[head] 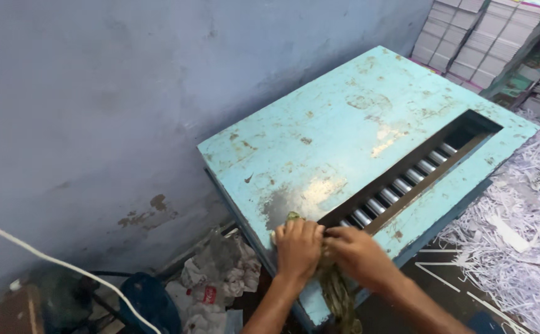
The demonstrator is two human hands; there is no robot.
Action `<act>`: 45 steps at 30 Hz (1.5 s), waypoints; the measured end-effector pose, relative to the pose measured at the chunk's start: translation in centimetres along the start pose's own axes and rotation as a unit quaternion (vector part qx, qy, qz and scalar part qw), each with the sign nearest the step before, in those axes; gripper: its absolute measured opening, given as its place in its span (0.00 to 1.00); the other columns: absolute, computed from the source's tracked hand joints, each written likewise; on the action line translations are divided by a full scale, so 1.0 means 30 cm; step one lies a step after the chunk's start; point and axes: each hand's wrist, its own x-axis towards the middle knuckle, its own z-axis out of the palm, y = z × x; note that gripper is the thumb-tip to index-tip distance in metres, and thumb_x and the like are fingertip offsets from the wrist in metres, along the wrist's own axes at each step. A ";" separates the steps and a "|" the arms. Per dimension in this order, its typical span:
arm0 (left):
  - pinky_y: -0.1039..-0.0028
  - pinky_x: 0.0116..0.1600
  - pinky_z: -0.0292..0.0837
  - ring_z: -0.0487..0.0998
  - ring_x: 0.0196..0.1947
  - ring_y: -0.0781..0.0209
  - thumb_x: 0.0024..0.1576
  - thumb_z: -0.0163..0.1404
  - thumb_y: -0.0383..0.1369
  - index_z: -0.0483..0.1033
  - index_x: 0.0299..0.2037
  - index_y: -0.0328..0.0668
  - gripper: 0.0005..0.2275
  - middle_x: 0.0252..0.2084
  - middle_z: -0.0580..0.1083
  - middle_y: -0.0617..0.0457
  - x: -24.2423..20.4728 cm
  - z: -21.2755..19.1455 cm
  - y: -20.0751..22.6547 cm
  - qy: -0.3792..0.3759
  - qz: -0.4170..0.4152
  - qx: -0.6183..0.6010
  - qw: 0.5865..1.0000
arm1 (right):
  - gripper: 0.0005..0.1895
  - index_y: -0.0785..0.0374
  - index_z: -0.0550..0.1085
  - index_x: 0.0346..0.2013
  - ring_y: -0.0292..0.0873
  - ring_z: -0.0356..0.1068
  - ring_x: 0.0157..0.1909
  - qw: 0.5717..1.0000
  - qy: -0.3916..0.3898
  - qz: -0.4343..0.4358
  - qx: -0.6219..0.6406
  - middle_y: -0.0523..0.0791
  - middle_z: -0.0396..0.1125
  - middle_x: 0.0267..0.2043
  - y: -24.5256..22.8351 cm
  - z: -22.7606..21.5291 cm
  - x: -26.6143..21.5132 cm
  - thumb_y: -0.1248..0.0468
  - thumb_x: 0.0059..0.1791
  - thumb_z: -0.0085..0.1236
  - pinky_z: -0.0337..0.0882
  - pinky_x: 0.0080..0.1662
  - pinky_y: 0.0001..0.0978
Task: The person wipes the exterior and interior surfaces of a light blue industrial machine using a green cloth. They clean the side panel, top surface, and the roller area inside the machine's opening.
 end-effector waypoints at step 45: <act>0.52 0.50 0.73 0.79 0.46 0.42 0.57 0.55 0.41 0.79 0.43 0.46 0.10 0.43 0.78 0.47 0.341 0.493 0.298 -0.168 -0.319 -0.006 0.933 | 0.55 0.70 0.70 0.59 0.59 0.71 0.60 0.841 -0.435 0.289 -0.142 0.61 0.69 0.58 1.184 -0.316 0.089 0.23 0.42 0.47 0.71 0.61 0.48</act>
